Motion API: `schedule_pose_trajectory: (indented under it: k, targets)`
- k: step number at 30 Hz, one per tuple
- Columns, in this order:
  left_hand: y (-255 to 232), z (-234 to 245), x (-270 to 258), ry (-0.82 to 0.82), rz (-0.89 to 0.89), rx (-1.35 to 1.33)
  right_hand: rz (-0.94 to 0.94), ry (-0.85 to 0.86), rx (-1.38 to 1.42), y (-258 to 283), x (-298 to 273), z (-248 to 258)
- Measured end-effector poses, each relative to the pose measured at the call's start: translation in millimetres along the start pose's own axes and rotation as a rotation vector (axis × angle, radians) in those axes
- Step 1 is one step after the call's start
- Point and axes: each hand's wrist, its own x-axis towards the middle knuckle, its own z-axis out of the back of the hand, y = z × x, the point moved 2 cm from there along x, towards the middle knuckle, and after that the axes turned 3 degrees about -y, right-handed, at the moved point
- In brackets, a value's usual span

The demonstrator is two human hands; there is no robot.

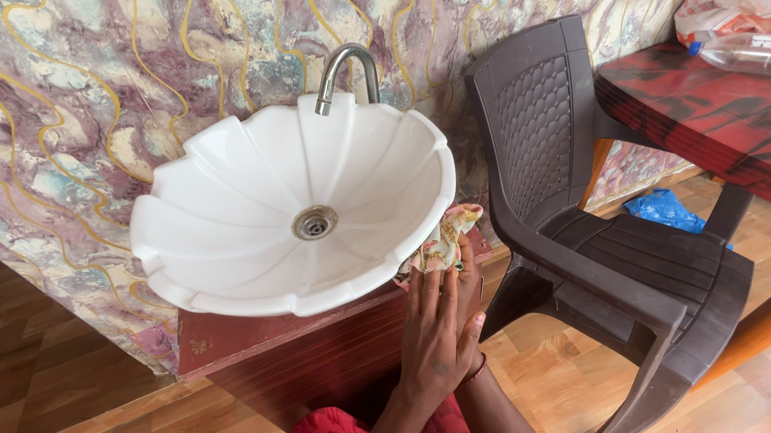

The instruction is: The person cleans the interior and exterior surfaces of a white pedestal sink using a patterned cloth by hand.

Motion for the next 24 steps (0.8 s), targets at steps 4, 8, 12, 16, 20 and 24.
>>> schedule_pose_trajectory:
  k: [4,8,12,16,20,24]
  targets:
    - [1.8,-22.2,25.4,0.048,-0.025,0.037,0.002,0.000,0.171,-17.5,36.9,10.2]
    - [4.0,-50.3,53.2,0.063,-0.062,0.081,-0.028,-0.016,0.194,-36.4,77.7,21.4]
    - [14.5,-76.1,88.0,0.090,-0.052,0.048,-0.056,-0.020,0.211,-64.1,118.9,25.9]
    - [12.9,-72.2,107.9,0.057,-0.045,0.021,-0.079,-0.007,0.232,-100.4,185.5,29.9]
    - [-6.5,-24.9,95.2,0.126,-0.180,-0.045,-0.118,0.040,0.296,-152.9,277.4,23.6]
    - [7.2,29.7,109.0,0.118,-0.149,0.204,-0.391,0.054,0.518,-202.1,359.5,11.9]
